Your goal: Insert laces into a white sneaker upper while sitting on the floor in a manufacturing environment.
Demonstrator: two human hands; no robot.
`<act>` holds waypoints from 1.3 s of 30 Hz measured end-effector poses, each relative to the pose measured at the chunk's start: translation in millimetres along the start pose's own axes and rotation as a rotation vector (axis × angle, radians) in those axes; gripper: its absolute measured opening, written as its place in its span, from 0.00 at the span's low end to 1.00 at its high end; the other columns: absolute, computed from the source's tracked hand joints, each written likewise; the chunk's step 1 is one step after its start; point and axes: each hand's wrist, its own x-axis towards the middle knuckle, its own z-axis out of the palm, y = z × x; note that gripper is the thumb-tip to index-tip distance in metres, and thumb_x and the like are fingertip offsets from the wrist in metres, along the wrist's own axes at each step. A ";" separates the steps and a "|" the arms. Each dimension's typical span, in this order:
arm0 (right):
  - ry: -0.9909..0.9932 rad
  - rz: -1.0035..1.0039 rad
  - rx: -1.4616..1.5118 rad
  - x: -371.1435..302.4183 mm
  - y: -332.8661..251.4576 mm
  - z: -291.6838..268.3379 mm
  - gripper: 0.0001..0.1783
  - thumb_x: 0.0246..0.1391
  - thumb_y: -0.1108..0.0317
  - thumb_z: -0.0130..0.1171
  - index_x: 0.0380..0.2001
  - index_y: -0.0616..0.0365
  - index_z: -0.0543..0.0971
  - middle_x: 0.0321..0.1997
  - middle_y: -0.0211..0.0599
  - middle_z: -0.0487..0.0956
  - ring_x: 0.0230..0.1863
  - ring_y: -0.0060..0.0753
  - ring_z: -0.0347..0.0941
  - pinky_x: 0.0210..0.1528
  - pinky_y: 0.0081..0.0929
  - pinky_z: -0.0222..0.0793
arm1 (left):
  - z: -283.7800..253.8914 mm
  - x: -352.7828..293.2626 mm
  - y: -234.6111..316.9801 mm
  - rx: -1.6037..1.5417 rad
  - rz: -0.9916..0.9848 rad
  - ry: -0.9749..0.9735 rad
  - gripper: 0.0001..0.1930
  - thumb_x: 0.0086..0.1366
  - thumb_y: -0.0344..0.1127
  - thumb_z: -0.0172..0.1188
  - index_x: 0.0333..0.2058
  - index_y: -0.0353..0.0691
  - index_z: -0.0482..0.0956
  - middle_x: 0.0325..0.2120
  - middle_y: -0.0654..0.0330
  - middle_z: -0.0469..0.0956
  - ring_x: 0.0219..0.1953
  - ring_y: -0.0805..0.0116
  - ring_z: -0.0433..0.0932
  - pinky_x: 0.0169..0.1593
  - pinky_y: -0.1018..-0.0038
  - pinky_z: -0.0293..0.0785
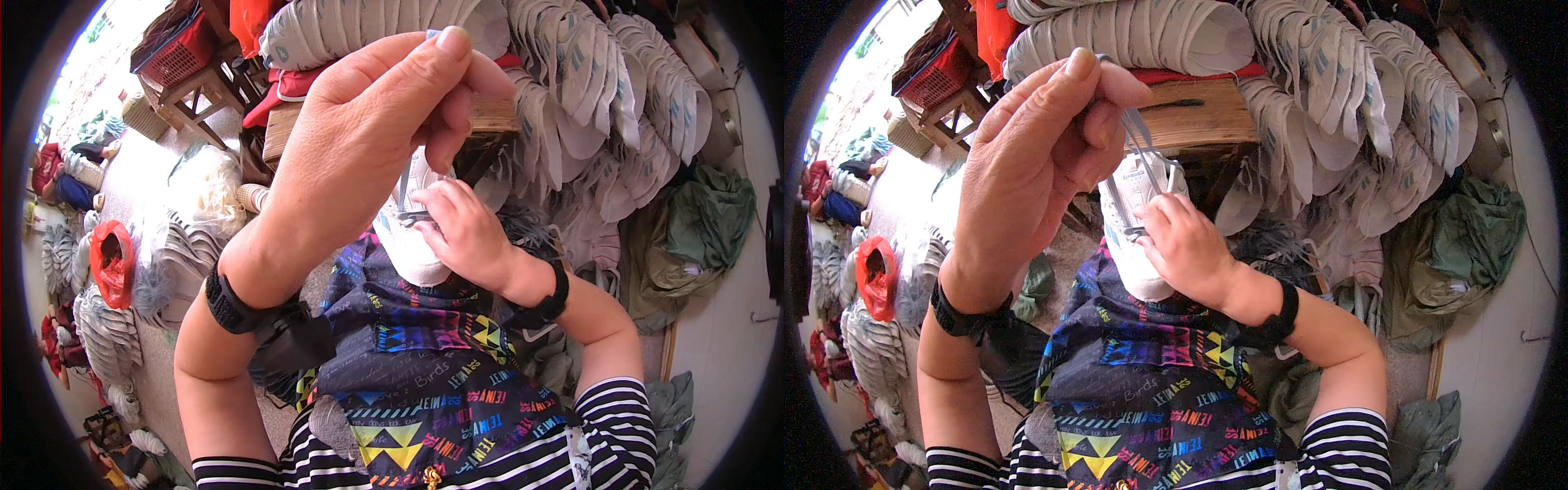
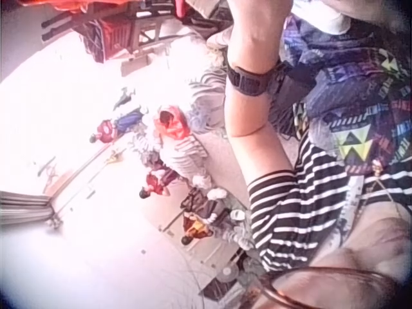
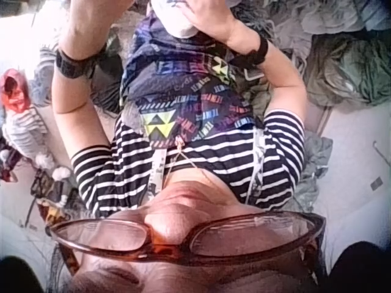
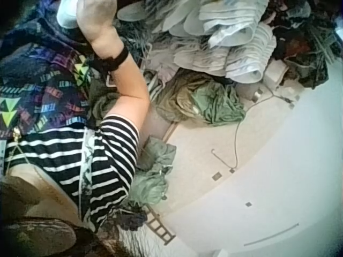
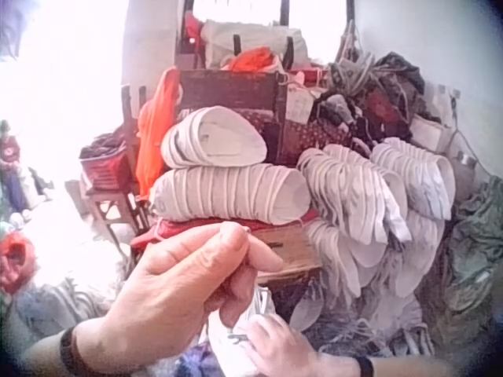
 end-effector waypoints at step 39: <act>0.491 0.860 1.571 0.0 144.0 -134.6 0.07 0.62 0.68 0.51 0.34 0.63 0.72 0.18 0.20 0.62 0.19 0.17 0.59 0.29 0.20 0.61 | -289.3 -164.9 -57.8 -0.602 -0.246 1.051 0.07 0.69 0.34 0.54 0.39 0.39 0.78 0.25 0.66 0.77 0.31 0.73 0.74 0.42 0.75 0.71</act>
